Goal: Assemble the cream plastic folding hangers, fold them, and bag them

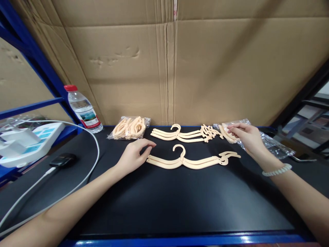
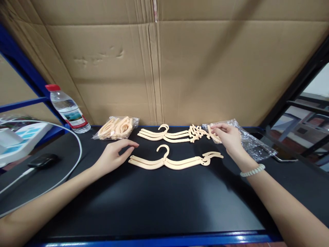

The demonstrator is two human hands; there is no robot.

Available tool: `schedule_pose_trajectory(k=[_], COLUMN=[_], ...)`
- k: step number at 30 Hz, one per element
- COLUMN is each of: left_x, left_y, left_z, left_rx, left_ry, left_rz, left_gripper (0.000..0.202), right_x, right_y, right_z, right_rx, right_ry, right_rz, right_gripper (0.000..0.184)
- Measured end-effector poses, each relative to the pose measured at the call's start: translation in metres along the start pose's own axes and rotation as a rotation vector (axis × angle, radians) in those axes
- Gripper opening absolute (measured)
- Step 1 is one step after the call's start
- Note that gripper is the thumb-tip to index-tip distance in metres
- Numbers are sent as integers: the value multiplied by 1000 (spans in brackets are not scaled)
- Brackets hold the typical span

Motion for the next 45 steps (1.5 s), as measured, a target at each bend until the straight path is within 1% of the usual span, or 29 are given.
schedule_pose_trajectory(k=[6,10,13,21,25,28,32,35,40,45], left_x=[1,1,1,0,1,2,3,3,3,4], left_y=[-1,-1,-1,0,0,-1,-1,-1,-1,-1], left_z=[0,0,0,2,2,1,1,1,2,2], left_rx=[-2,4,7,-15,-15,-16,-19,-23,-28,-29], left_ry=[-6,-7,-11,-22,-18,-13,-14,-8,-11,-16], left_rz=[16,21,19,17,20,18,16,18,15,20], left_gripper=[20,20,20,21,21,21,22,22,21,21], right_x=[-5,-7,-6,-3,1,3,3,2,-1,2], right_y=[2,3,3,2,-1,-4,-4,-3,-1,-2], right_z=[2,2,0,0,2,3,4,4,3,4], right_rx=[15,10,8,-34,-45,-84,-115,-106,-81,-111], right_ry=[21,13,6,21,-24,-89,-127,-167,-198,-186], right_rz=[8,26,12,-7,31,74,118,147,139,129], right_gripper=[3,5,5,7,15,21,21,19,19,21])
Point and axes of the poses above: each hand's wrist, its own y-axis away from the middle knuckle, its own z-axis out of the palm, x = y × z, the point moved 2 cm from there along -y, towards the middle knuckle, and after that the axes turned 12 degrees about x, right-handed, at the moved point
